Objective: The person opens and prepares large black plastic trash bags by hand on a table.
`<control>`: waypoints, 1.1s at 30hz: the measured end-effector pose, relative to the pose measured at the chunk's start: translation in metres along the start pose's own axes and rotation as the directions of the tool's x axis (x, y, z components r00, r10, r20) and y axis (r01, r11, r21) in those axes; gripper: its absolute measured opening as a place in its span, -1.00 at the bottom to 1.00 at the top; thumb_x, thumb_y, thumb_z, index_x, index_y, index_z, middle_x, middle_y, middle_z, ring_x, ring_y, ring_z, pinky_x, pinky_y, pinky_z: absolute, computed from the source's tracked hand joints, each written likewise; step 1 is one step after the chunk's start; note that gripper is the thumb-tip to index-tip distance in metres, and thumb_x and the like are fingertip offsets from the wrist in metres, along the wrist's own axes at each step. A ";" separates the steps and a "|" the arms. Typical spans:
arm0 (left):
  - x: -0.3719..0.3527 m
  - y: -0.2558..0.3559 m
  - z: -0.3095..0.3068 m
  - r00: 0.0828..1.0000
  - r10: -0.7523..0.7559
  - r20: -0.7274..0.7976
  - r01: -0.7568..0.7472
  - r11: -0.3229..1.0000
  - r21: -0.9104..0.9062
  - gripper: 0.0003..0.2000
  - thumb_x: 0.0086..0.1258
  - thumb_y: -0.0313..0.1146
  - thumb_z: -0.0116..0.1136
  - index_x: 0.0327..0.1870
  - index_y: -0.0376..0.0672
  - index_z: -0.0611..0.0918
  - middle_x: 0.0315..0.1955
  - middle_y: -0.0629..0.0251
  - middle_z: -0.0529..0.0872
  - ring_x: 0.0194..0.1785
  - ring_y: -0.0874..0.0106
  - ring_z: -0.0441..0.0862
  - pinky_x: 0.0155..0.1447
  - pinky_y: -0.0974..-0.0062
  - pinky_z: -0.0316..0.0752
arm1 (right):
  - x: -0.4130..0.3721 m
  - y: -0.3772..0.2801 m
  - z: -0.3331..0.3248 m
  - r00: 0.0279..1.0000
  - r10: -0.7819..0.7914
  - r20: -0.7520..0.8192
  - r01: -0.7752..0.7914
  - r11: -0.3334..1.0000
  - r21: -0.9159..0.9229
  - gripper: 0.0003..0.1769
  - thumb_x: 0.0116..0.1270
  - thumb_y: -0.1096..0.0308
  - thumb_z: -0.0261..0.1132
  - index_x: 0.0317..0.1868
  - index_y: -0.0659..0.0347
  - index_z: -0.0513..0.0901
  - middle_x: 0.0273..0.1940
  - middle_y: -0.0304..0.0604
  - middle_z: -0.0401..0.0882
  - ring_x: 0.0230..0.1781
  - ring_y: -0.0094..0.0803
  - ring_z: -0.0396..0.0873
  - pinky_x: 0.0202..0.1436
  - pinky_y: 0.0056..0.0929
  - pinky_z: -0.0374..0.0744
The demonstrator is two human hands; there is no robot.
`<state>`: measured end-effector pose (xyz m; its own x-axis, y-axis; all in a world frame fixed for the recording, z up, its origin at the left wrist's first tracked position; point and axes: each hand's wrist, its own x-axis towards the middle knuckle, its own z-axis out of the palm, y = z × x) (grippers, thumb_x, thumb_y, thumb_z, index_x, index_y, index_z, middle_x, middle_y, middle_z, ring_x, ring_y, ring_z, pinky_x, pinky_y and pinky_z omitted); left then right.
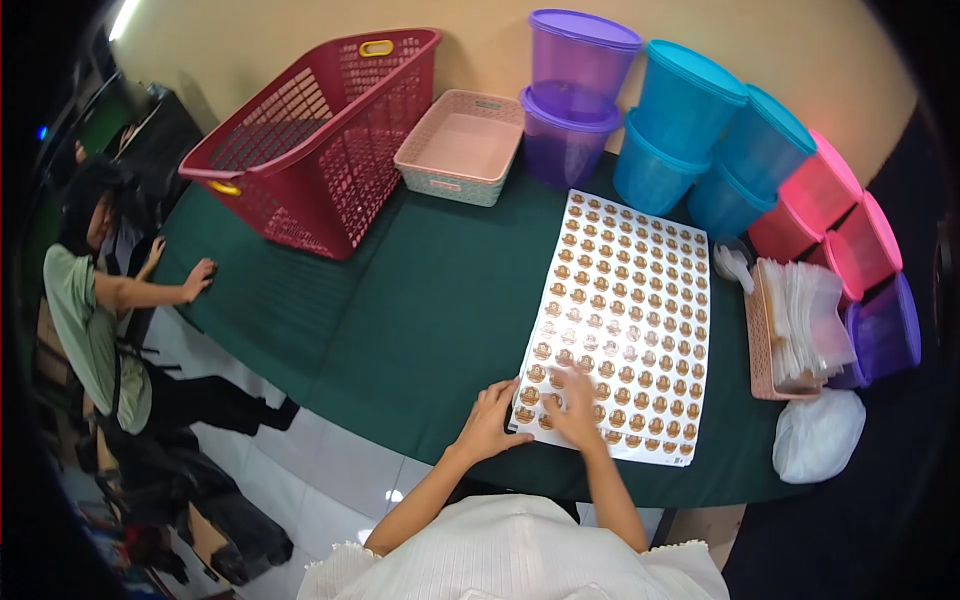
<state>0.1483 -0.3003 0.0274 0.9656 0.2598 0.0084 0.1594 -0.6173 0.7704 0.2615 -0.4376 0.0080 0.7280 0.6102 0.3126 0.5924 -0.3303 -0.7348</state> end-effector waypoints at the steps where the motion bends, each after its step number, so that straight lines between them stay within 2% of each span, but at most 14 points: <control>1: 0.002 0.001 -0.004 0.988 0.153 0.022 -0.153 0.957 0.247 -0.08 -0.14 -0.09 0.39 0.28 -0.23 0.15 0.16 0.00 0.23 0.21 0.12 0.23 0.26 0.15 0.11 | -0.010 0.010 -0.018 0.993 0.066 -0.093 -0.081 0.983 -0.167 -0.41 -0.04 0.18 0.34 0.04 0.17 0.43 0.17 0.12 0.20 0.21 0.00 0.12 0.23 -0.02 0.04; 2: 0.006 -0.009 -0.001 0.986 0.081 0.144 -0.108 0.976 0.188 0.13 -0.27 0.10 0.39 0.33 -0.19 -0.02 0.28 -0.01 0.01 0.36 0.07 -0.14 0.33 -0.05 -0.32 | -0.022 0.012 -0.045 0.971 0.214 -0.102 -0.233 0.939 -0.251 -0.15 -0.18 0.00 0.43 0.14 0.17 0.34 0.27 0.21 -0.03 0.30 0.04 -0.07 0.27 0.03 -0.06; 4: 0.012 -0.012 -0.003 0.981 0.102 0.163 -0.139 0.962 0.234 0.14 -0.28 0.13 0.37 0.33 -0.20 -0.03 0.29 -0.03 -0.02 0.37 0.08 -0.16 0.32 -0.10 -0.36 | -0.051 0.018 -0.091 0.922 0.338 -0.188 -0.387 0.825 -0.413 0.35 -0.51 -0.24 0.49 0.30 0.18 0.01 0.32 0.22 -0.24 0.35 0.09 -0.30 0.29 0.15 -0.29; 5: 0.016 -0.013 -0.003 0.981 0.107 0.164 -0.150 0.948 0.281 0.16 -0.29 0.17 0.36 0.33 -0.22 -0.04 0.30 -0.05 -0.05 0.39 0.08 -0.18 0.30 -0.15 -0.39 | -0.068 0.028 -0.104 0.857 0.460 -0.233 -0.513 0.714 -0.476 0.43 -0.57 -0.26 0.49 0.32 0.18 -0.07 0.33 0.23 -0.28 0.35 0.14 -0.36 0.28 0.18 -0.33; 7: 0.022 -0.022 0.003 0.966 0.155 0.205 -0.206 0.945 0.256 0.18 -0.30 0.21 0.34 0.33 -0.24 -0.05 0.31 -0.08 -0.08 0.39 0.08 -0.20 0.26 -0.22 -0.43 | -0.095 0.026 -0.127 0.733 0.606 -0.307 -0.671 0.574 -0.469 0.49 -0.63 -0.21 0.52 0.34 0.13 -0.12 0.34 0.16 -0.23 0.36 0.09 -0.33 0.33 0.05 -0.30; 11: 0.027 -0.023 0.013 0.953 0.188 0.236 -0.250 0.929 0.272 0.18 -0.31 0.24 0.32 0.34 -0.18 -0.04 0.30 -0.11 -0.06 0.38 0.06 -0.15 0.26 -0.23 -0.43 | -0.138 0.050 -0.130 0.647 0.656 -0.389 -0.763 0.544 -0.350 0.48 -0.61 -0.21 0.52 0.34 0.14 -0.12 0.33 0.09 -0.13 0.37 0.03 -0.26 0.33 0.04 -0.29; 14: 0.026 -0.017 0.011 0.965 0.158 0.208 -0.215 0.933 0.289 0.11 -0.27 0.27 0.29 0.36 0.07 -0.02 0.29 -0.15 -0.04 0.38 0.08 -0.13 0.23 -0.28 -0.42 | -0.141 0.044 -0.125 0.691 0.583 -0.427 -0.715 0.635 -0.291 0.35 -0.49 -0.16 0.51 0.32 0.17 -0.02 0.32 0.03 -0.03 0.37 -0.07 -0.14 0.34 0.05 -0.25; 21: 0.027 -0.017 0.017 0.965 0.169 0.201 -0.225 0.926 0.303 0.05 -0.21 0.26 0.25 0.35 0.06 0.02 0.27 -0.15 0.01 0.38 0.08 -0.09 0.22 -0.29 -0.44 | -0.145 0.050 -0.115 0.666 0.537 -0.518 -0.728 0.620 -0.293 0.21 -0.36 -0.13 0.48 0.29 0.14 0.06 0.31 0.01 0.03 0.35 -0.15 -0.07 0.34 0.01 -0.24; 25: 0.028 -0.016 0.018 0.964 0.141 0.226 -0.214 0.914 0.345 0.04 -0.19 0.26 0.25 0.35 0.00 0.04 0.27 -0.17 0.00 0.38 0.06 -0.11 0.23 -0.27 -0.47 | -0.145 0.052 -0.113 0.646 0.553 -0.525 -0.748 0.597 -0.291 0.16 -0.34 -0.14 0.47 0.28 0.13 0.10 0.32 0.02 0.00 0.36 -0.14 -0.09 0.35 0.00 -0.24; 27: 0.030 -0.010 0.010 0.956 0.137 0.260 -0.225 0.910 0.347 0.04 -0.18 0.24 0.26 0.34 -0.04 0.04 0.27 -0.18 -0.01 0.38 0.05 -0.11 0.23 -0.27 -0.47 | -0.147 0.055 -0.115 0.694 0.537 -0.480 -0.714 0.602 -0.359 0.15 -0.35 -0.19 0.46 0.27 0.09 0.15 0.32 0.05 -0.02 0.36 -0.09 -0.12 0.34 0.02 -0.25; 29: 0.034 -0.002 -0.006 0.909 0.119 0.399 -0.244 0.929 0.279 0.03 -0.15 0.20 0.27 0.33 -0.16 0.06 0.27 -0.18 -0.02 0.38 0.03 -0.14 0.22 -0.27 -0.49 | -0.142 0.046 -0.123 0.700 0.543 -0.465 -0.711 0.596 -0.374 0.09 -0.31 -0.15 0.45 0.25 0.09 0.18 0.30 0.04 0.02 0.34 -0.08 -0.08 0.33 -0.01 -0.19; 31: 0.042 -0.002 -0.008 0.922 0.128 0.366 -0.221 0.949 0.224 -0.04 -0.06 0.15 0.24 0.29 -0.26 0.11 0.24 -0.22 0.06 0.35 0.01 -0.05 0.25 -0.22 -0.41 | -0.144 0.056 -0.129 0.696 0.524 -0.491 -0.692 0.672 -0.263 0.03 -0.23 -0.09 0.44 0.25 0.13 0.18 0.23 0.03 0.14 0.29 -0.10 0.02 0.30 -0.03 -0.11; 32: 0.051 -0.014 -0.002 0.955 0.118 0.272 -0.161 0.977 0.141 -0.09 -0.03 0.09 0.25 0.27 -0.27 0.14 0.20 -0.20 0.14 0.33 0.04 0.01 0.28 -0.10 -0.32 | -0.140 0.065 -0.130 0.669 0.494 -0.556 -0.704 0.660 -0.261 -0.09 -0.12 0.00 0.40 0.21 0.18 0.21 0.12 0.04 0.26 0.19 -0.11 0.15 0.24 -0.13 0.05; 33: 0.057 -0.020 0.002 0.980 0.095 0.177 -0.105 0.993 0.050 -0.15 -0.01 0.04 0.25 0.25 -0.28 0.18 0.17 -0.18 0.21 0.31 0.07 0.06 0.32 0.01 -0.24 | -0.136 0.076 -0.135 0.659 0.501 -0.561 -0.714 0.651 -0.257 -0.09 -0.12 0.00 0.40 0.21 0.18 0.21 0.12 0.04 0.26 0.19 -0.11 0.15 0.24 -0.13 0.05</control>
<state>0.2003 -0.2749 0.0115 0.9974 0.0641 -0.0316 0.0667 -0.6775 0.7325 0.2542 -0.6424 -0.0094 0.9702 -0.1673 0.1754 -0.0452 -0.8358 -0.5472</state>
